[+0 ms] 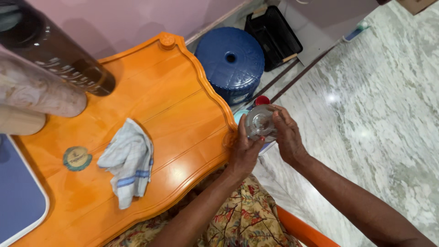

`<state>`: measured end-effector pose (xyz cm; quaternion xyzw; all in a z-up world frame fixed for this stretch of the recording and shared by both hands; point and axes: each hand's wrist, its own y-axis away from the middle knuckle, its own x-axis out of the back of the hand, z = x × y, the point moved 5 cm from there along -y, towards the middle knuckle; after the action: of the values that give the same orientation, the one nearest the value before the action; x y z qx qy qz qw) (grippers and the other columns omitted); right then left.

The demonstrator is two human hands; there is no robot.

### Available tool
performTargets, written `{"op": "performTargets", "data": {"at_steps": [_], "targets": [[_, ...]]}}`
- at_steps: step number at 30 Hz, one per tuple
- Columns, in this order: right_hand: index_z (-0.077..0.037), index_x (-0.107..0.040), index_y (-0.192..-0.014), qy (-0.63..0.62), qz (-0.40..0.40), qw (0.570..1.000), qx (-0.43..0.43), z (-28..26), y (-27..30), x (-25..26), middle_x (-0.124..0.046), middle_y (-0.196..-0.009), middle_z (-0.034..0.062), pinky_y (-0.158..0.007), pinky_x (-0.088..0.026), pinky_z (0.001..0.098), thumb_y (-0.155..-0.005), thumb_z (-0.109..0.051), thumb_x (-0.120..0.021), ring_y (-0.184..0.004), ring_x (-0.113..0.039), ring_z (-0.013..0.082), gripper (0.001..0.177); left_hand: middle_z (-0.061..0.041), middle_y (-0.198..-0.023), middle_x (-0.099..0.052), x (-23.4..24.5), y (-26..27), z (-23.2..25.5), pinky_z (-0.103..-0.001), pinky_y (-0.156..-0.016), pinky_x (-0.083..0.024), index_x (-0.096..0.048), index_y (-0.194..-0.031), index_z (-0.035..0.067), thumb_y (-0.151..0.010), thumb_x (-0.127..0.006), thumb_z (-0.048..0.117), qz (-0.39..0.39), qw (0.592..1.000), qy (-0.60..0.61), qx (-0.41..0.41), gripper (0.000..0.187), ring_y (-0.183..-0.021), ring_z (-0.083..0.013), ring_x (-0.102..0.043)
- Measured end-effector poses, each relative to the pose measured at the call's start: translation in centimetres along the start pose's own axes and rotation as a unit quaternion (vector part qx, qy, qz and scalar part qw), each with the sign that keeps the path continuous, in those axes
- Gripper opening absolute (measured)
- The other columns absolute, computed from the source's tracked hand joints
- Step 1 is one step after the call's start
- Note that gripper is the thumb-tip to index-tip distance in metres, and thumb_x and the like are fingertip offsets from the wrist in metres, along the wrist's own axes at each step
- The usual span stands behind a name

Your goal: The person wipes a cup and a glass with a cloth, then places the cup on a tray.

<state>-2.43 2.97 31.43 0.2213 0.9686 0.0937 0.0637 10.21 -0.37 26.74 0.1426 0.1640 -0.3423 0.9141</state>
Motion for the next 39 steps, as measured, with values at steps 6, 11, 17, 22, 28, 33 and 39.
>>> {"op": "performTargets", "data": {"at_steps": [6,11,17,22,28,33,39], "targets": [[-0.002,-0.054,-0.134,0.009,-0.047,0.998,-0.030,-0.9,1.3,-4.0,-0.066,-0.123,0.0124,-0.100,-0.056,0.0379,-0.105,-0.036,-0.044,-0.114,-0.067,0.0212,0.045,-0.020,-0.157,-0.043,2.8,4.4,3.4,-0.038,-0.114,-0.040,0.005,-0.162,0.009,-0.095,-0.063,0.019,0.001,0.999,0.007,0.041,0.097,-0.142,-0.0279,-0.048],[-0.004,-0.052,-0.133,-0.010,-0.105,0.992,-0.073,-1.8,1.5,-8.4,-0.066,-0.120,0.0137,-0.096,-0.060,0.0391,-0.103,-0.038,-0.044,-0.111,-0.070,0.0223,0.046,-0.018,-0.158,-0.041,5.0,7.4,6.0,-0.038,-0.112,-0.047,0.004,-0.164,0.016,-0.094,-0.066,0.026,0.054,0.998,0.025,0.029,0.100,-0.141,-0.0253,-0.048],[-0.002,-0.052,-0.136,-0.046,-0.129,0.990,-0.014,-3.4,0.5,-12.1,-0.065,-0.122,0.0139,-0.094,-0.059,0.0375,-0.108,-0.037,-0.043,-0.113,-0.066,0.0225,0.046,-0.017,-0.158,-0.041,8.2,7.3,7.4,-0.036,-0.112,-0.046,-0.005,-0.165,0.014,-0.093,-0.071,0.021,0.079,0.993,0.063,-0.056,0.098,-0.139,-0.0248,-0.051],[-0.004,-0.052,-0.135,-0.011,-0.126,0.991,-0.032,-3.5,-0.7,-14.6,-0.065,-0.119,0.0119,-0.092,-0.059,0.0396,-0.105,-0.039,-0.043,-0.111,-0.066,0.0216,0.047,-0.016,-0.159,-0.041,10.3,7.3,8.1,-0.036,-0.115,-0.043,-0.017,-0.165,0.006,-0.095,-0.071,0.014,0.098,0.984,0.097,-0.112,0.089,-0.140,-0.0226,-0.048],[-0.002,-0.057,-0.134,0.000,-0.142,0.990,-0.018,-2.5,-3.0,-19.1,-0.066,-0.114,0.0122,-0.093,-0.055,0.0360,-0.106,-0.048,-0.046,-0.107,-0.065,0.0195,0.055,-0.014,-0.157,-0.042,13.5,8.1,10.4,-0.035,-0.118,-0.040,-0.020,-0.164,0.004,-0.094,-0.067,0.004,0.129,0.962,0.177,-0.160,0.083,-0.141,-0.0217,-0.046],[-0.001,-0.057,-0.136,-0.047,-0.160,0.986,-0.028,-2.2,-3.5,-23.6,-0.068,-0.117,0.0108,-0.091,-0.057,0.0327,-0.102,-0.059,-0.042,-0.104,-0.068,0.0165,0.069,-0.012,-0.156,-0.043,16.5,9.5,12.8,-0.034,-0.119,-0.038,-0.026,-0.161,0.003,-0.097,-0.065,0.008,0.179,0.952,0.143,-0.204,0.075,-0.143,-0.0197,-0.045],[0.001,-0.049,-0.145,-0.113,-0.161,0.980,-0.038,-2.1,-1.0,-29.0,-0.067,-0.110,0.0211,-0.073,-0.056,0.0380,-0.105,-0.060,-0.038,-0.090,-0.066,0.0254,0.074,-0.010,-0.149,-0.053,20.4,11.2,14.9,-0.034,-0.117,-0.041,-0.034,-0.158,0.001,-0.100,-0.062,0.013,0.243,0.927,0.157,-0.239,0.065,-0.137,-0.0192,-0.051]]}}
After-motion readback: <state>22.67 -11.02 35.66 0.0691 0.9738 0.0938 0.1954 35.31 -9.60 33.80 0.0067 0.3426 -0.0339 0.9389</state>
